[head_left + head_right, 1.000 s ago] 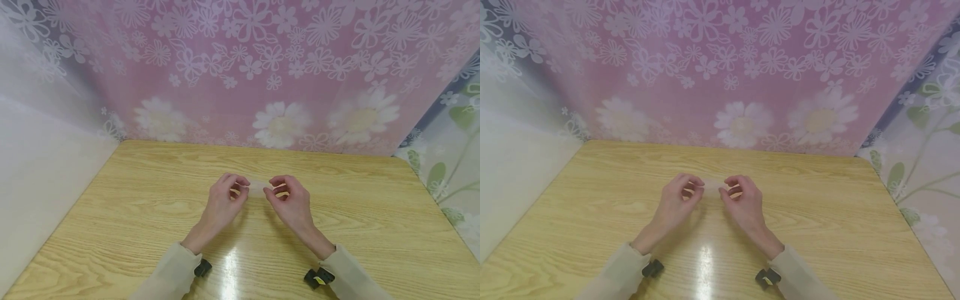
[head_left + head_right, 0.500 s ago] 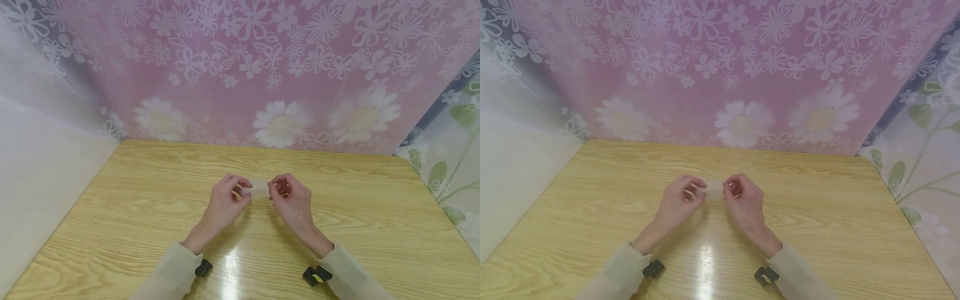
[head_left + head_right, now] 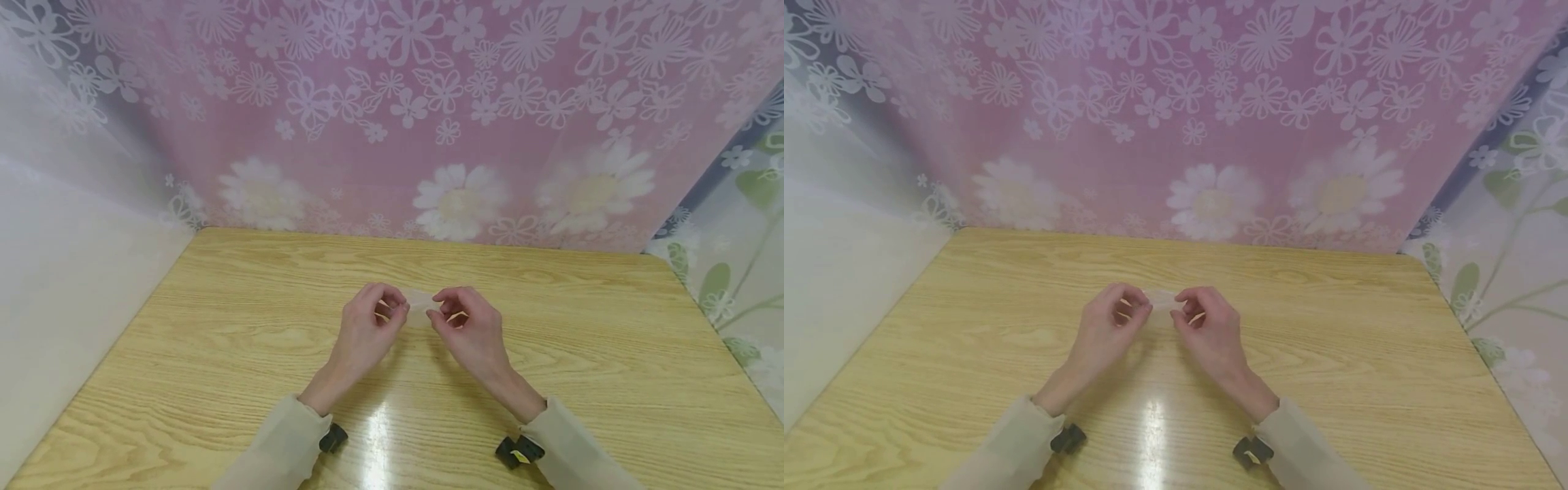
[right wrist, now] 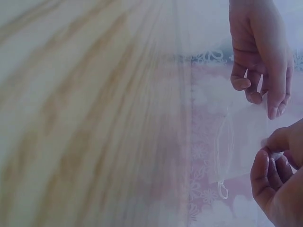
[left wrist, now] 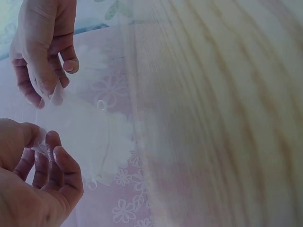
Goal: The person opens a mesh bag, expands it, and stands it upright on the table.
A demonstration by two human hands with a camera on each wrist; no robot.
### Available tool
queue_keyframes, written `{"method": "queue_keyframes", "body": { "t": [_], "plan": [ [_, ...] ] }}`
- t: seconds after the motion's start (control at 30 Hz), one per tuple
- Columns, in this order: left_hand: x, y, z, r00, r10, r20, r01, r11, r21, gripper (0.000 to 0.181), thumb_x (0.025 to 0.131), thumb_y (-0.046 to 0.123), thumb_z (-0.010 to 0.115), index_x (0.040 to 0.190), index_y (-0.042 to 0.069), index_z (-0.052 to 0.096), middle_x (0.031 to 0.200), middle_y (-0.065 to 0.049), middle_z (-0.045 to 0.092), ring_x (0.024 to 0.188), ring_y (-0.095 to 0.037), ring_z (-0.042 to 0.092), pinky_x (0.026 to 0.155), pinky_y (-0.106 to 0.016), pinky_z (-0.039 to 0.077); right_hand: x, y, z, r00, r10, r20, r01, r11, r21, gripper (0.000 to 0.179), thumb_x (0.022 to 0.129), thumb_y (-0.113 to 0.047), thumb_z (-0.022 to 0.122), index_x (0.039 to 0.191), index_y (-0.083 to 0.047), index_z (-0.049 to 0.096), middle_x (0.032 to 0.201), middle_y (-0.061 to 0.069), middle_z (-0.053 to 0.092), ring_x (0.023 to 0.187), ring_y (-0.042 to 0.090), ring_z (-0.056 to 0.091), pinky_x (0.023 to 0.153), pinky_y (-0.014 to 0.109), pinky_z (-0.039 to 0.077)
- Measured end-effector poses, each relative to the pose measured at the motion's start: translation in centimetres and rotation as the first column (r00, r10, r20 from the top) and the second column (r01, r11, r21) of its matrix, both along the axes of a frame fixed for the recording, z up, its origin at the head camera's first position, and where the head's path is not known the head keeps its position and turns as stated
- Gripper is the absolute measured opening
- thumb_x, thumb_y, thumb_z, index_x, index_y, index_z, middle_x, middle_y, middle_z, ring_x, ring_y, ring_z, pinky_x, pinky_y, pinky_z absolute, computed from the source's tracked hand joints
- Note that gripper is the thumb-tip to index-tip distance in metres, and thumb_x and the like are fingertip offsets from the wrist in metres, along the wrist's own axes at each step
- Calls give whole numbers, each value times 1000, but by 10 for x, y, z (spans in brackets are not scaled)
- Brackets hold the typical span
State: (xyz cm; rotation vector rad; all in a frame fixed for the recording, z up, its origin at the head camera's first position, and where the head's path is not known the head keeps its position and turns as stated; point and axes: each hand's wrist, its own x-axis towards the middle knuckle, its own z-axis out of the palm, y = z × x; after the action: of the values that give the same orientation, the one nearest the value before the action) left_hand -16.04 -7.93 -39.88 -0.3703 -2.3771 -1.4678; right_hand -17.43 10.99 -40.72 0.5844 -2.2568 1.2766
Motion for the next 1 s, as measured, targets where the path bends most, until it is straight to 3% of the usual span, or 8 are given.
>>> {"method": "queue_keyframes", "body": {
  "t": [0.37,0.6,0.83,1.0],
  "plan": [
    [-2,1,-1,1000,12,10,-13,1000,23,5,97,13,71,96,15,65,92,0,65,78,-11,66,67,-23,57,1,0,0,1000,4,30,-3,998,-60,16,83,3,80,93,-7,71,81,2,68,69,9,66,57,20,55],
    [-1,1,1,998,-33,50,32,999,35,7,97,18,70,101,16,66,97,1,67,83,-12,68,69,-25,58,2,1,1,999,25,25,-23,996,-83,15,85,4,79,91,-7,71,83,2,70,71,6,66,57,21,56],
    [-2,-2,3,994,-38,103,26,993,112,9,99,22,69,106,18,67,106,3,69,94,-13,71,76,-29,59,1,4,1,999,24,31,-20,992,-126,15,85,3,79,90,-9,72,87,2,71,78,5,69,64,19,58],
    [-2,-2,4,990,-26,142,1,985,173,10,98,22,70,106,17,68,108,2,70,97,-14,71,80,-30,60,1,5,1,998,69,-12,-70,987,-141,18,83,5,80,90,-9,72,89,4,70,81,10,70,68,17,59]
  ]
}}
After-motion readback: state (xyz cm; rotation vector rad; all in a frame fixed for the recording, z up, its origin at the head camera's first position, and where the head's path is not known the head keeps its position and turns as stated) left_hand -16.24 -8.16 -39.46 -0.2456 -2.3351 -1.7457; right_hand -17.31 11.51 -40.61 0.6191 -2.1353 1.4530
